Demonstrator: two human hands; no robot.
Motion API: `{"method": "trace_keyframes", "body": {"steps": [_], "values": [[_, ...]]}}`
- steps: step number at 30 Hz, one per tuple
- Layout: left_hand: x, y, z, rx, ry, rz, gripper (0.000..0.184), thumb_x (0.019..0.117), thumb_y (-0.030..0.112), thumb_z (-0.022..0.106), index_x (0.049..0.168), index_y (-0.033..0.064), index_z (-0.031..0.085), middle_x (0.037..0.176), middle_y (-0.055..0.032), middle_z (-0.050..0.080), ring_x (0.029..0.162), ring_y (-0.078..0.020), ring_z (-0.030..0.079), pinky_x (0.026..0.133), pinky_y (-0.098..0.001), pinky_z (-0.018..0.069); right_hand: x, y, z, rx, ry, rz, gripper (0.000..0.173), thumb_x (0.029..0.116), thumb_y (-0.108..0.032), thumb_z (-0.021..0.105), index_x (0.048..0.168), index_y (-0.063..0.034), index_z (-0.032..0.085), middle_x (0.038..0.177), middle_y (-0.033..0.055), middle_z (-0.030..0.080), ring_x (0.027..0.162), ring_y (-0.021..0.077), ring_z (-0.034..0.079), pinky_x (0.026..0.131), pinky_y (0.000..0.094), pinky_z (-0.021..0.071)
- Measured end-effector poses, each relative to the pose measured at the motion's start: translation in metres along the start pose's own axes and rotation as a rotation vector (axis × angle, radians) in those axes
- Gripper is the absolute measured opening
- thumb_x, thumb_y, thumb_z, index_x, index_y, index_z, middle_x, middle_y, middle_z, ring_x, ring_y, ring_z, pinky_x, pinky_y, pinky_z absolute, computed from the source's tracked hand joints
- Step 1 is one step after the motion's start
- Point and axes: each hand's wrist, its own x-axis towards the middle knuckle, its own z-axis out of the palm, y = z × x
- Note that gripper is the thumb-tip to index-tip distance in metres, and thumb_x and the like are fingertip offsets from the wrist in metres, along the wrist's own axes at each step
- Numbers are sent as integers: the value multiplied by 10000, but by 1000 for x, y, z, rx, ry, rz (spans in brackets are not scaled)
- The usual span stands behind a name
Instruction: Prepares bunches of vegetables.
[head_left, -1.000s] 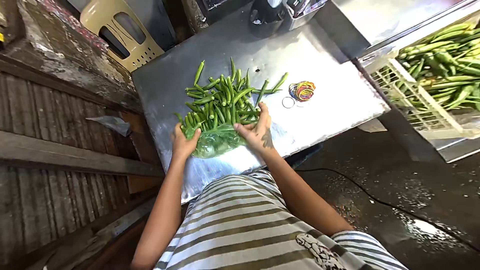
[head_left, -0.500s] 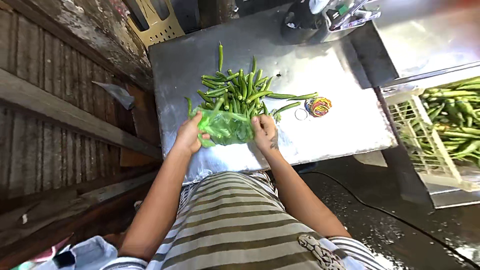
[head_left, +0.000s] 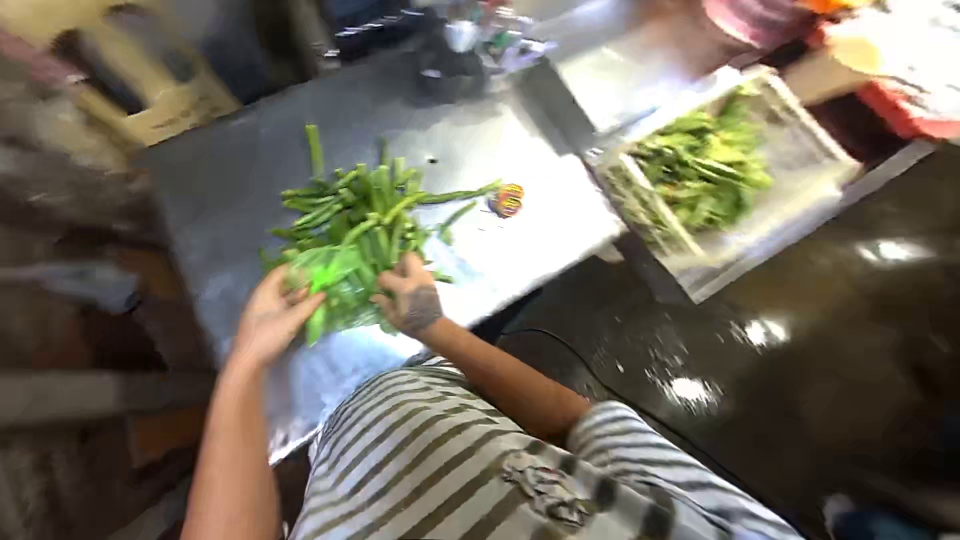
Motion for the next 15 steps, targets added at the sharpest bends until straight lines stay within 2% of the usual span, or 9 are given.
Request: {"method": "trace_keyframes", "body": {"steps": [1,3,5,6,7,8,10,12,15], "values": [[-7,-9,0,18,34,16,627,822,156,799,1374,46,524,1120,-116,685,957,-184,695,840,-404,608,1,2,6,11,-6,3,180,881,-347,767,940,-177,778,1082,137,649,1016,299,649,845,472,581],[-23,-27,-1,35,103,69,909,716,177,788,1489,22,337,1055,-77,603,866,-117,624,751,-310,575,9,1,3,20,-25,-2,133,936,-281,708,960,-171,780,1093,116,665,1069,291,641,899,478,558],[-36,-48,3,93,159,55,1076,659,150,804,1549,-2,219,1189,-181,568,980,-203,604,811,-368,559,23,-7,-13,17,-107,50,186,990,-306,647,1055,-181,769,1150,90,664,1136,289,601,939,489,502],[-38,-58,8,132,169,-4,1072,703,137,823,1561,-15,198,1286,-239,553,1106,-265,602,923,-426,542,30,-12,-21,28,-148,78,211,1012,-322,618,1091,-190,762,1162,71,671,1158,286,590,952,491,490],[-37,-67,14,157,175,-80,1016,782,155,828,1570,-16,210,1409,-269,520,1266,-304,570,1060,-461,494,37,-17,-28,55,-186,88,232,1031,-333,591,1113,-188,753,1151,55,682,1159,278,586,952,487,481],[-32,-76,22,184,196,-127,896,846,181,803,1544,-35,284,1436,-280,515,1325,-330,543,1117,-491,450,44,-22,-32,105,-229,87,244,1046,-330,569,1118,-170,739,1115,48,698,1139,268,595,950,486,474],[-19,-84,32,258,251,-145,585,933,216,735,1386,-86,522,1340,-316,580,1274,-398,570,1093,-566,439,55,-30,-37,261,-326,75,246,1068,-294,549,1097,-98,695,1003,85,718,1029,270,659,920,513,503],[-16,-73,37,294,246,-143,463,981,208,677,1321,-92,586,1375,-331,534,1308,-428,518,1112,-574,404,57,-34,-39,435,-337,39,209,1061,-216,575,1088,-27,659,943,150,696,904,303,690,826,536,561],[-18,-51,28,275,298,-41,372,1005,191,601,1264,-73,637,1436,-304,468,1330,-392,482,1104,-520,422,64,-39,-48,667,-302,75,234,1073,-171,533,1173,20,624,1046,193,679,910,288,688,816,491,578]]}}
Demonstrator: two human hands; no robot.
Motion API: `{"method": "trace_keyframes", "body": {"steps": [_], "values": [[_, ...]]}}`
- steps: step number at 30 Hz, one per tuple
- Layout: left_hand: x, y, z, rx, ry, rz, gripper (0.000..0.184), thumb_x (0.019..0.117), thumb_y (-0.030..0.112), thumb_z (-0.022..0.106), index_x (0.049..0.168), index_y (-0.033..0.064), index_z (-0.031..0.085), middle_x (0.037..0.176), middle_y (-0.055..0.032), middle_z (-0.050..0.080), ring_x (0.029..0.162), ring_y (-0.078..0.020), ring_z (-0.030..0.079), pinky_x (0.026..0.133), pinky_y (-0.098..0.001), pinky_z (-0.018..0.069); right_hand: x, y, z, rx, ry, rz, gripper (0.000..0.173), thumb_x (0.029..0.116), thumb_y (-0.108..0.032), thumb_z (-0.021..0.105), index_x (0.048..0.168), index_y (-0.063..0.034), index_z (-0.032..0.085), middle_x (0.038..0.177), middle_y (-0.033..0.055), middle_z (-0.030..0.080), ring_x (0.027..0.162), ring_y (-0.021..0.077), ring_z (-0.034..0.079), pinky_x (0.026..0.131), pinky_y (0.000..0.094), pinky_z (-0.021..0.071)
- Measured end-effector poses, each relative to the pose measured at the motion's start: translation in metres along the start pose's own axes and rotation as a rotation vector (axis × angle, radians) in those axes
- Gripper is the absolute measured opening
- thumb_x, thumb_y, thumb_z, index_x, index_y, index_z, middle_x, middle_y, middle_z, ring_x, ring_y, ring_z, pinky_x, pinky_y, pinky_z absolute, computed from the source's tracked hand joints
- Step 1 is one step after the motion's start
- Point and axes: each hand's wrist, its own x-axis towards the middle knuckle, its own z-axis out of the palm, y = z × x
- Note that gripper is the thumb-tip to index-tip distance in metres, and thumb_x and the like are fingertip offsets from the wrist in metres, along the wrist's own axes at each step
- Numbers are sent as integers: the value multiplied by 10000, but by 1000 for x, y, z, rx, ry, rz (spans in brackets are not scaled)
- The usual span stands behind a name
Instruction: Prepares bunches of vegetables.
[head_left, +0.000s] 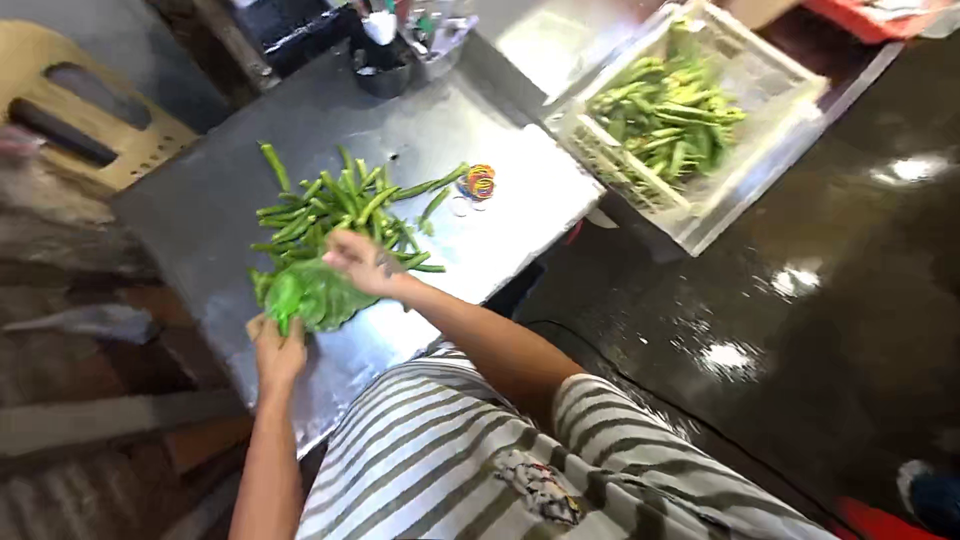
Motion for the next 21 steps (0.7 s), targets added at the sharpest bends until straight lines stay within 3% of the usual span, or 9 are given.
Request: {"method": "trace_keyframes", "body": {"steps": [2,6,8,12,15,16,18,20,21], "values": [[5,8,-12,-42,41,67,324,1014,171,566,1237,-47,652,1436,-265,475,1310,-358,502,1073,-526,449,8,-7,-10,230,59,92,247,1092,-195,481,1211,-6,586,1072,165,637,827,243,661,703,441,589],[25,44,-34,-69,84,210,345,1050,206,512,1306,2,622,1312,-213,620,1259,-333,573,1101,-576,414,27,-19,-33,575,226,163,157,1102,-272,453,1118,-130,519,825,36,537,595,157,548,513,368,542],[43,66,-38,-106,122,245,373,1065,225,480,1355,11,579,1236,-196,671,1178,-288,646,1042,-548,491,41,-25,-42,636,289,137,164,1103,-280,449,1118,-136,526,866,49,579,658,165,589,548,355,542],[90,98,-33,-142,145,257,424,1074,231,436,1431,15,513,1293,-201,657,1218,-286,640,1061,-528,489,69,-31,-57,771,419,163,221,1108,-342,441,1182,-149,519,936,76,620,776,203,651,639,399,580],[124,108,-22,48,144,148,379,1069,297,473,1360,67,553,1167,-217,696,1114,-390,678,936,-640,518,82,-17,-66,711,504,83,247,1067,-351,545,1096,-107,528,882,73,613,744,189,631,645,394,568],[132,112,-20,130,148,103,363,1058,331,492,1321,93,573,1123,-219,702,1089,-420,677,892,-666,515,82,-13,-67,605,506,-2,241,1015,-297,642,1041,-90,523,832,69,604,685,175,611,605,371,552],[145,124,-17,227,165,65,347,1041,355,528,1278,114,607,1097,-220,703,1093,-445,661,889,-664,507,75,-10,-74,199,389,-176,536,811,-270,844,1174,-61,509,918,88,639,751,167,659,677,367,604],[155,141,-16,251,142,100,325,1042,340,532,1267,116,599,1052,-209,713,1031,-435,690,830,-654,533,70,-14,-74,-310,245,-214,976,596,-480,948,1358,-68,500,1004,121,672,842,225,664,759,456,586],[160,149,-15,239,117,122,319,1043,339,530,1261,117,593,1048,-195,715,1017,-416,699,815,-640,543,70,-16,-71,-513,160,-168,1089,542,-552,955,1415,-101,486,1070,151,679,907,294,674,793,542,576]]}}
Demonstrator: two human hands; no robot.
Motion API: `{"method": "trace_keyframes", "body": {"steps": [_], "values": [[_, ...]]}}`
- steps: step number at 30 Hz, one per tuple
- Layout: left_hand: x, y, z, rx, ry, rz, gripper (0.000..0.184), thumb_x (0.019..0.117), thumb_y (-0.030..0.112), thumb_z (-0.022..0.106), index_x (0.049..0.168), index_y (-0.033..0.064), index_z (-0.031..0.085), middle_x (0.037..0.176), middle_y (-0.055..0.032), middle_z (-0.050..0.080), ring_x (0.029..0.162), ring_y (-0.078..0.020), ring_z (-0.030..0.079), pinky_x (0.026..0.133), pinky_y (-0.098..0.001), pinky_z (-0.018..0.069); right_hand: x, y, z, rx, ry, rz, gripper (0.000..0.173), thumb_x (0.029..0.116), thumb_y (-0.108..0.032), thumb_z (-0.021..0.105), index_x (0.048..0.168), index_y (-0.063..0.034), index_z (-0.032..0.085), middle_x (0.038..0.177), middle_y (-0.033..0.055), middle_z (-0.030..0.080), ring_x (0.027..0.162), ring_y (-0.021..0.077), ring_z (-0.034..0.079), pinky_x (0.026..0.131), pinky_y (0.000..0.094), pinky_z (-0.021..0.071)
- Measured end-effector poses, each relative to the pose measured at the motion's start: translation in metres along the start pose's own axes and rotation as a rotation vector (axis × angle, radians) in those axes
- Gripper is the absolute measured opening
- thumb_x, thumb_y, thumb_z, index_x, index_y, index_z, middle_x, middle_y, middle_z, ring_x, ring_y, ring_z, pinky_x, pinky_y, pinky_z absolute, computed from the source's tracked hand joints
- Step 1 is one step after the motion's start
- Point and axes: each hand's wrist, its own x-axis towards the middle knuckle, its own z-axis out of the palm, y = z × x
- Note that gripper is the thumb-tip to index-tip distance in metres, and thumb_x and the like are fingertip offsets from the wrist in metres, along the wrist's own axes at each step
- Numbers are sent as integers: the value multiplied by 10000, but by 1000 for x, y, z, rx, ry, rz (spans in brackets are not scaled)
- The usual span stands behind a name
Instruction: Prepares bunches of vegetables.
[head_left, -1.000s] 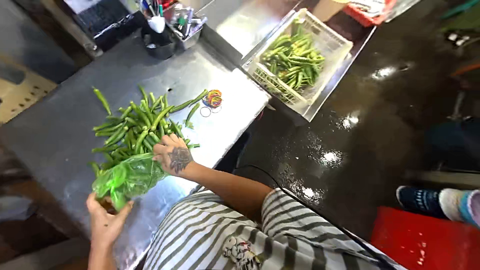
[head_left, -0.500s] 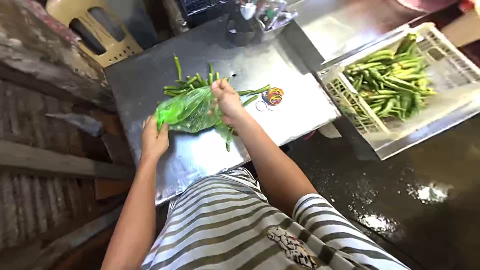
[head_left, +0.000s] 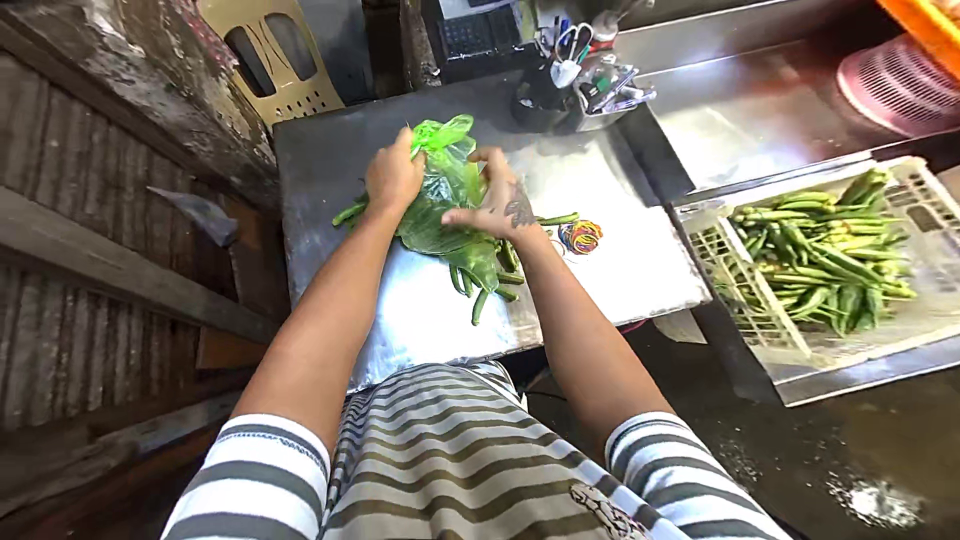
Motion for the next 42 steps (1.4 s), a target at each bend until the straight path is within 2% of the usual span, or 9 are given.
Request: {"method": "trace_keyframes", "body": {"steps": [3,6,11,14,20,25,30,35,42], "values": [[15,14,0,-126,-145,36,356,1029,333,552,1265,73,613,1150,-180,697,1100,-357,677,922,-612,530,4,7,10,-235,-212,125,838,725,-457,891,1420,-149,537,1245,193,664,1147,397,644,956,648,509],[15,23,-14,-75,-358,49,396,1016,360,585,1245,39,625,1157,-203,677,1101,-361,662,933,-621,514,5,17,5,-218,-210,132,286,940,-343,709,1092,-101,691,1034,163,709,1028,357,679,887,615,523],[-2,28,-42,-94,-451,81,410,1016,387,599,1214,27,603,1084,-190,668,1022,-331,666,889,-585,527,1,5,-14,245,-313,180,164,918,-193,722,831,-75,648,802,83,644,783,212,627,719,478,506],[-10,28,-54,-315,-419,53,423,981,376,662,1216,35,578,1067,-151,664,980,-256,665,871,-504,546,-5,4,-22,797,-405,214,39,932,-73,638,913,-56,667,823,51,698,720,121,665,667,340,589],[-13,-1,-42,-927,-282,218,752,816,190,809,1426,58,389,1226,-129,647,1101,-192,676,942,-395,593,-4,8,-20,1192,-233,175,84,1008,-202,552,1016,-137,603,860,32,697,731,122,682,653,315,602],[-41,-71,24,-273,-290,99,1169,586,558,950,1570,284,381,1524,-178,459,1377,-418,448,1060,-699,408,-10,16,-13,1445,12,403,409,1125,-388,297,1405,-129,444,1106,139,698,977,276,712,839,486,615],[-67,-100,53,-123,-299,109,1126,697,608,877,1613,411,252,1592,-87,414,1448,-370,393,1107,-714,338,-19,30,-11,1782,5,126,505,1114,-428,213,1131,-123,614,879,22,677,797,112,674,748,309,605],[-101,-92,54,131,-211,247,1108,746,474,883,1637,280,253,1601,-176,383,1401,-433,445,1104,-663,396,-30,12,-9,1898,229,70,559,1100,-480,179,1278,-111,559,1137,91,695,1087,207,676,942,456,574],[-153,-103,86,326,-328,318,1106,845,755,614,1667,181,149,1726,-164,32,1588,-376,16,1258,-612,48,-40,-23,-52,1794,172,-355,639,1071,-526,154,1226,-96,600,1098,91,709,1069,213,682,951,481,564]]}}
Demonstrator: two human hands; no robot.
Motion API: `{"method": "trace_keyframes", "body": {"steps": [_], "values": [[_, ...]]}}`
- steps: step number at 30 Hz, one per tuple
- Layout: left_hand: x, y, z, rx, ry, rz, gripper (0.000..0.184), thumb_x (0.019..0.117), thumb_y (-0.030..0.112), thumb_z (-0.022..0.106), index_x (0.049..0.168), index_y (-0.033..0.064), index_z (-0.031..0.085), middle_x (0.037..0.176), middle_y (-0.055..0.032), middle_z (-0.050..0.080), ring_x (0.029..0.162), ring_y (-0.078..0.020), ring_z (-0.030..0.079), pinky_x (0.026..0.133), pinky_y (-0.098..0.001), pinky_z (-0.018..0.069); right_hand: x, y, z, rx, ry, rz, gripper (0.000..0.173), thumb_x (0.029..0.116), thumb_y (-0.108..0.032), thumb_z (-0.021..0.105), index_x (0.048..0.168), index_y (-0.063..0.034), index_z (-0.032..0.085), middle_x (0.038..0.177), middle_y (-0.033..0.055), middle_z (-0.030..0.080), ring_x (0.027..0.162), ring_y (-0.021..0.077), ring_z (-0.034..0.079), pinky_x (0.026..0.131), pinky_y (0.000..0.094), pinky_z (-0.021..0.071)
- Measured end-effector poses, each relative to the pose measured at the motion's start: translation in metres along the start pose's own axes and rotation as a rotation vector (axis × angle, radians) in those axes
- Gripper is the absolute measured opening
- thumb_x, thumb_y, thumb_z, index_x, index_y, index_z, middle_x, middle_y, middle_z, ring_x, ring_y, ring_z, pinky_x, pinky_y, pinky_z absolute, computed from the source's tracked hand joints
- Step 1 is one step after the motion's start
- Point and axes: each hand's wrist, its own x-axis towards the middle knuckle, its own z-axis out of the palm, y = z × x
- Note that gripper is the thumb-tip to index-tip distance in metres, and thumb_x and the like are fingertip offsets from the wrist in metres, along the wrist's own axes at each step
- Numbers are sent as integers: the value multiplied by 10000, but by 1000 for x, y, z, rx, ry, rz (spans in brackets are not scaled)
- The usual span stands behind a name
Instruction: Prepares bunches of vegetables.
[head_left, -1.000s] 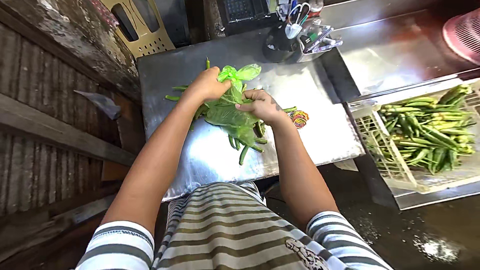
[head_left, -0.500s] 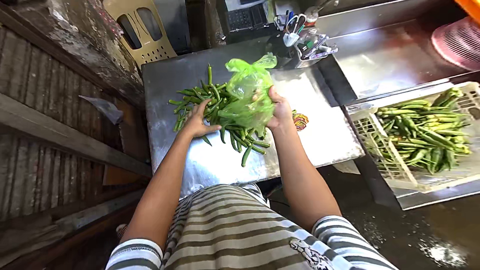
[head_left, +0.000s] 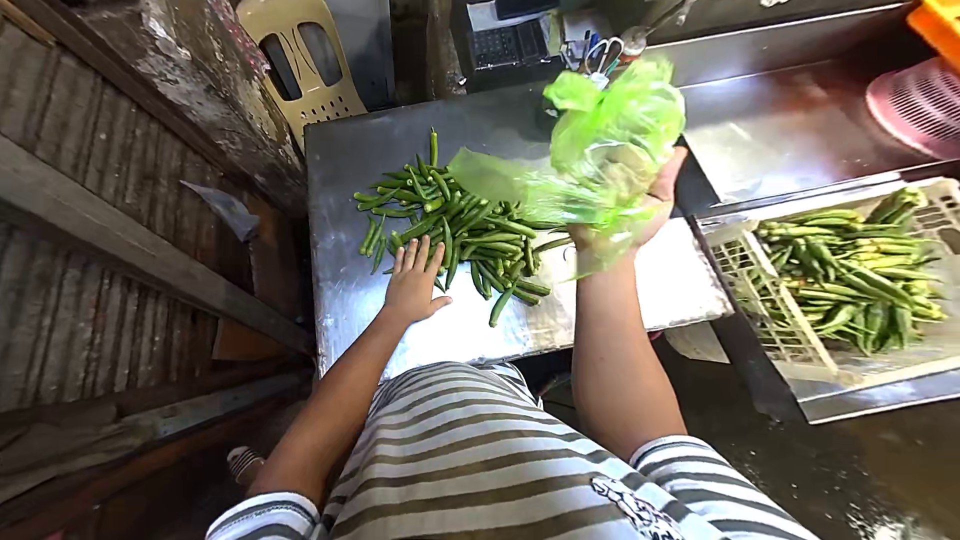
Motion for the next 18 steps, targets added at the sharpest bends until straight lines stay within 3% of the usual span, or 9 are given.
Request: {"method": "trace_keyframes", "body": {"steps": [4,6,8,9,10,12,14,16,18], "values": [[-17,14,-24,-254,156,-32,964,819,599,761,1559,96,402,1625,-190,336,1502,-380,316,1210,-583,294,-22,16,0,-211,527,248,444,1094,-451,293,1213,-146,592,1026,56,699,956,181,695,820,444,604],[-37,23,-37,-591,227,-48,900,812,517,809,1516,88,447,1508,-154,476,1334,-282,525,1074,-497,488,-55,24,-3,-256,542,410,456,1072,-556,299,1170,-242,615,936,-49,682,856,83,669,749,354,591],[-58,31,-42,-1295,189,28,915,867,348,784,1554,7,285,1409,-132,555,1094,-221,675,882,-400,610,-84,42,3,-180,441,553,486,1064,-581,300,987,-244,641,669,-88,571,576,32,557,551,240,516],[-68,36,-40,-1639,103,66,925,916,347,723,1581,58,148,1360,-137,597,1011,-256,714,807,-426,637,-99,51,6,-223,427,631,453,1076,-521,329,1001,-206,646,659,-54,581,553,51,568,534,240,530],[-76,39,-38,-1835,28,69,909,951,376,691,1585,134,85,1275,-136,649,924,-266,732,744,-428,641,-113,58,11,-387,423,698,383,1096,-414,357,1063,-160,641,723,-8,633,622,77,619,606,272,572],[-84,46,-41,-1797,57,-72,720,976,146,613,1559,99,193,1069,-114,677,736,-183,679,640,-335,596,-131,72,19,-834,336,724,227,1044,-175,549,1236,-55,562,999,92,676,876,147,677,806,348,590],[-88,46,-43,-1574,159,-172,463,913,-10,618,1361,3,505,980,-79,710,705,-135,650,624,-297,565,-149,79,7,-1044,151,640,700,856,-253,784,1424,-84,412,1220,144,640,1063,193,679,915,392,597],[-93,42,-46,-1451,108,-121,308,907,-35,620,1213,0,628,989,-46,735,792,-112,689,711,-293,596,-158,74,-8,-1231,-184,561,1168,668,-446,922,1584,-114,277,1396,175,554,1233,230,600,1028,430,546],[-100,46,-48,-1317,87,-36,239,890,-17,655,1127,8,679,1010,-35,741,871,-93,704,783,-290,605,-155,64,-5,-1365,-533,606,1067,693,-352,926,1581,-137,374,1453,187,531,1303,272,561,1098,456,494]]}}
